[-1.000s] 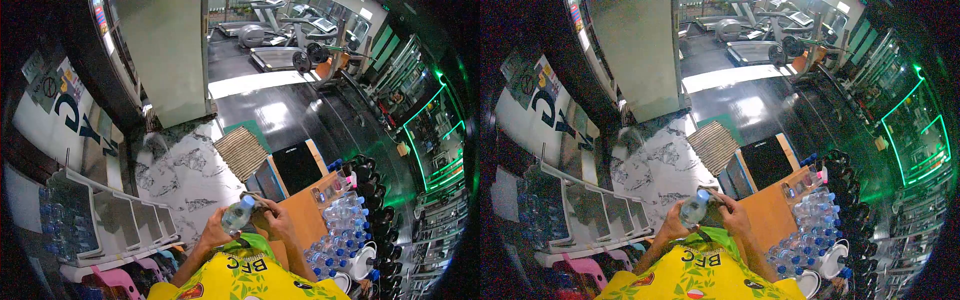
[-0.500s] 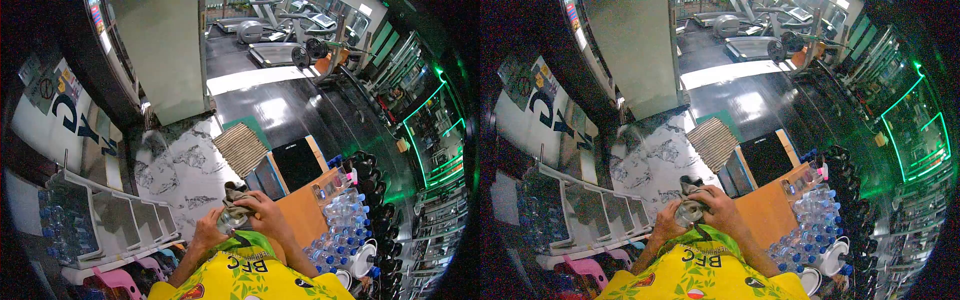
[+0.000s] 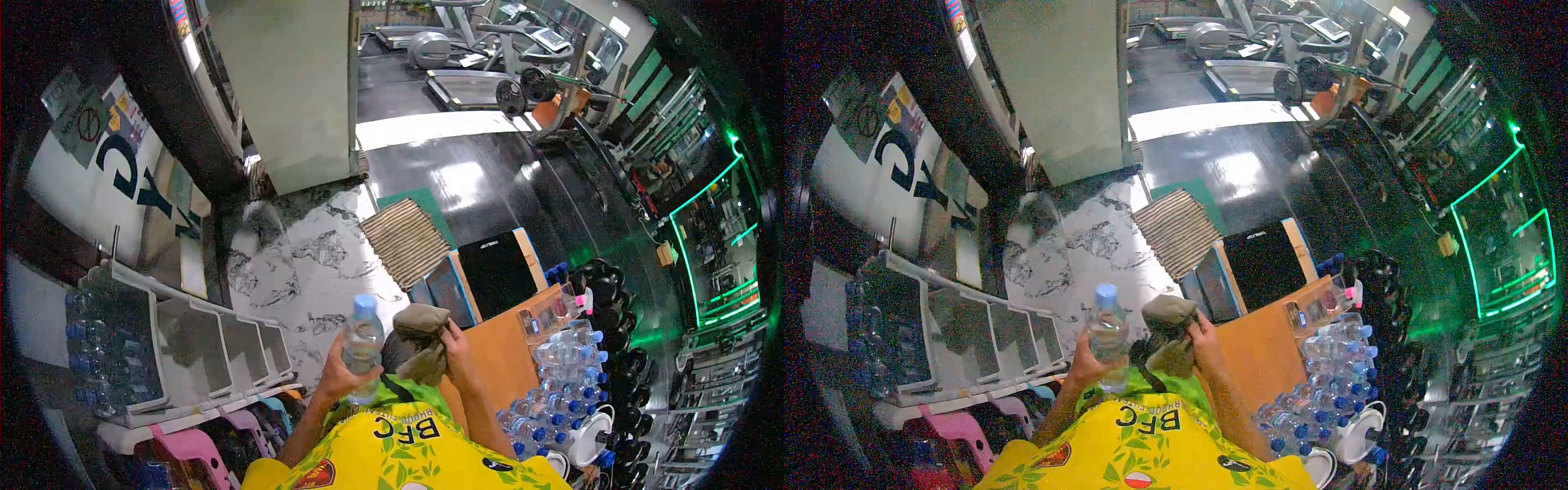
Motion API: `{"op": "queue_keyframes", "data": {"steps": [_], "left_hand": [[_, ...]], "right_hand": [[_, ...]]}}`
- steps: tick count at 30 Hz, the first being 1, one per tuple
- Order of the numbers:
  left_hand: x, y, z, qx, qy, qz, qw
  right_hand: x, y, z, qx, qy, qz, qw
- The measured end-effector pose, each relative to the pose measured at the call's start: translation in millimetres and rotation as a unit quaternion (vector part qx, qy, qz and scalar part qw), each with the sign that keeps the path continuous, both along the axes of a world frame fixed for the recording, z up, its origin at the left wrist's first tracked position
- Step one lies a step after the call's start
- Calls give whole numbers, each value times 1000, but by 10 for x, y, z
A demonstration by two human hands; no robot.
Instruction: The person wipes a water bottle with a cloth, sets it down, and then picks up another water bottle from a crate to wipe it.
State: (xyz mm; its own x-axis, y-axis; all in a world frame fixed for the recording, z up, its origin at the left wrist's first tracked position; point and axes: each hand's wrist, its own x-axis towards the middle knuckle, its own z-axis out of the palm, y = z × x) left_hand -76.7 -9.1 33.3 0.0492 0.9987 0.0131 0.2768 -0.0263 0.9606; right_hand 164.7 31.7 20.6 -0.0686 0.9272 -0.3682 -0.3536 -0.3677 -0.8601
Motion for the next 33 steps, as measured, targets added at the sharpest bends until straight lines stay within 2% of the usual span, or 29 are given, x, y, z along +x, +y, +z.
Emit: {"op": "queue_keyframes", "data": {"steps": [1,2,3,4,5,6,8,9,12,13,16,17,20,24,27,33], "left_hand": [[14,25,120,-43,-69,4,997],[3,48,63,-44,-70,9,997],[7,105,29,-131,-244,-13,961],[9,145,11,-212,-410,-35,887],[53,148,3,-204,-485,-34,850],[77,179,-7,-206,-486,-33,849],[113,219,-81,-242,-595,-114,758],[162,226,-89,-211,-588,-134,769],[309,242,-63,-191,-618,-112,755],[277,233,-27,-229,-567,-152,776],[356,200,26,-258,-549,-135,784],[372,202,-28,-226,-510,-137,819],[486,122,53,-193,-511,-85,833],[522,32,86,-200,-473,-85,854],[569,-39,188,-210,-501,-59,838],[574,-197,198,-207,-543,-40,813]], "right_hand": [[66,-33,-81,9,-20,9,1000],[118,-96,-145,7,-20,15,1000],[139,-138,-147,2,-18,0,1000],[168,-173,-143,-3,-16,-17,1000],[207,-213,-125,-15,-28,-5,999],[224,-243,-82,-17,-29,-5,999],[244,-306,-10,-33,-41,-9,999],[270,-329,-58,-34,-42,-10,998],[277,-381,-158,-24,-43,-15,999],[224,-393,-92,-20,-38,-22,999],[194,-456,-208,-39,-27,-25,999],[193,-474,-264,-56,-18,-24,998],[65,-442,-96,-54,8,2,999],[30,-389,-117,-33,11,26,999],[77,-415,-37,-11,0,29,1000],[319,-614,25,-50,1,3,999]]}}
